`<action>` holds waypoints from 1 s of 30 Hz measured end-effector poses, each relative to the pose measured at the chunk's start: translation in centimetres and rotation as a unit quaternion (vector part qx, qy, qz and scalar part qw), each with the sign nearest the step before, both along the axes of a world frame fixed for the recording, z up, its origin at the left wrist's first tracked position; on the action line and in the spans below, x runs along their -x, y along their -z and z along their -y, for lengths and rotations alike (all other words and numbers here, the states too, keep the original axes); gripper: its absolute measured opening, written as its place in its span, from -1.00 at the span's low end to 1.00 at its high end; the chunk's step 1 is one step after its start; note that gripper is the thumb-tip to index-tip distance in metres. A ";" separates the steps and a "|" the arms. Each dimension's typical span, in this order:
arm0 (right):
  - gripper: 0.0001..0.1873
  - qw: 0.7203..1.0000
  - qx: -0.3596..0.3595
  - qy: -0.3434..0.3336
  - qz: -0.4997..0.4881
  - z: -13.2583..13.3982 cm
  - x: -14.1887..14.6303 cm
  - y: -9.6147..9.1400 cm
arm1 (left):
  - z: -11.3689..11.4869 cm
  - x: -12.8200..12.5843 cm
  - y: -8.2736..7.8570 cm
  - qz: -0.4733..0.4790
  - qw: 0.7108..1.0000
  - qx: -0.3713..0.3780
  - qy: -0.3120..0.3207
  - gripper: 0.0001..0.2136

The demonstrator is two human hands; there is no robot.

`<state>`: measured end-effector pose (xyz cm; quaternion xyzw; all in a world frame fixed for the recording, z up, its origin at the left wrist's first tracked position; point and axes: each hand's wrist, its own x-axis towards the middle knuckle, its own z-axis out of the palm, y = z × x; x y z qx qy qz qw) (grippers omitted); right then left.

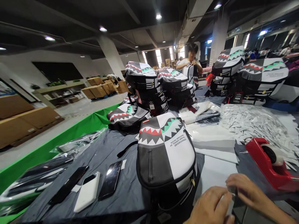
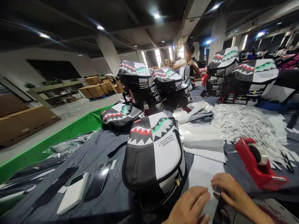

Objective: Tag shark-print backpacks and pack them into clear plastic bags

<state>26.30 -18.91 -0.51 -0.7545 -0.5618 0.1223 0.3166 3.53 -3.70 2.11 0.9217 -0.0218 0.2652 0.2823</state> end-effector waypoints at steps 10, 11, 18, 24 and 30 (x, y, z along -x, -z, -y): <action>-0.81 0.921 0.016 0.069 0.383 -5.1 -9.1 1.4 | -2.2 -10.0 2.0 -0.256 0.957 -0.138 0.014 -0.30; -0.82 0.920 0.019 0.050 0.387 -5.4 -9.5 1.6 | -2.1 -10.3 2.1 -0.261 0.954 -0.146 0.013 -0.29; -0.70 0.906 0.074 -0.027 0.416 -6.0 -10.8 1.1 | -0.9 -11.1 2.2 -0.265 0.949 -0.166 -0.026 -0.27; -0.87 0.907 0.131 -0.015 0.399 -6.7 -10.9 -0.6 | -0.7 -11.4 2.6 -0.273 0.944 -0.181 -0.043 -0.25; -0.74 0.906 0.174 -0.012 0.386 -7.3 -10.0 -1.6 | -1.0 -11.6 2.8 -0.264 0.945 -0.186 -0.041 -0.27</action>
